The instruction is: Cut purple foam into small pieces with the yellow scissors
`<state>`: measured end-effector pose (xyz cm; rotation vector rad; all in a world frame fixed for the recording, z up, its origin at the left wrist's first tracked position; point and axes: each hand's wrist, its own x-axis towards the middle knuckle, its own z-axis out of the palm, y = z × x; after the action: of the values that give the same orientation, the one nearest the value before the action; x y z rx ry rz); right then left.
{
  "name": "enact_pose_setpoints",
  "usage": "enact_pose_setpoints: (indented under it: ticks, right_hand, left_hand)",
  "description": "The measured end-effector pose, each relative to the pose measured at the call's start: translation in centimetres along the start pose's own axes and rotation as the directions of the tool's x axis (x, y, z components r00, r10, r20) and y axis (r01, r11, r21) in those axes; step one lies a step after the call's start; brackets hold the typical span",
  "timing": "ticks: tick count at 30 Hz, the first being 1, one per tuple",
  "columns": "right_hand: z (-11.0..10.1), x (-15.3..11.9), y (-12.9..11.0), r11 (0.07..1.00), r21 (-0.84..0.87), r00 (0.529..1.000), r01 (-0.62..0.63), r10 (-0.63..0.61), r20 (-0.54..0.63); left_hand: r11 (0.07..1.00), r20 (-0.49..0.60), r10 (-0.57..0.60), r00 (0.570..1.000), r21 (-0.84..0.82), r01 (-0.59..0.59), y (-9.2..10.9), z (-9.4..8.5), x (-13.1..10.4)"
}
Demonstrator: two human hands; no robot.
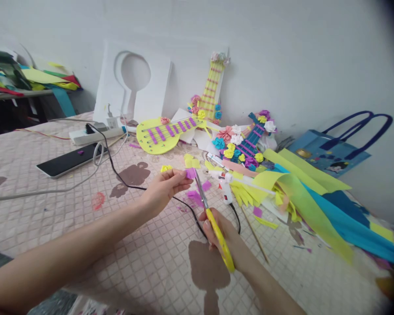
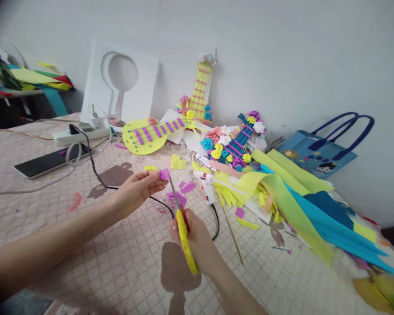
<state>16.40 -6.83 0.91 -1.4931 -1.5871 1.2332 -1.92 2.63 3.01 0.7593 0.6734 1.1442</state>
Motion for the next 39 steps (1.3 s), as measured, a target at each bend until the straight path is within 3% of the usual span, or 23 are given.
enact_pose_setpoints:
  ticks: [5, 20, 39]
  right_hand:
    - [0.0, -0.2, -0.7, 0.997, -0.071, 1.0, 0.015, -0.015, 0.001]
    - [0.3, 0.3, 0.0, 0.996, -0.06, 0.998, 0.061, -0.061, -0.012]
    - [0.8, 0.6, -0.9, 0.999, 0.008, 0.997, 0.031, -0.031, -0.064]
  left_hand:
    - [0.998, -0.004, 0.055, 0.998, -0.003, -0.055, 0.2, 0.2, -0.2]
    - [0.998, 0.021, 0.052, 0.998, 0.017, -0.052, -0.5, 0.7, -0.7]
    - [0.997, 0.034, 0.067, 0.997, 0.032, -0.068, -0.6, 0.7, -0.9]
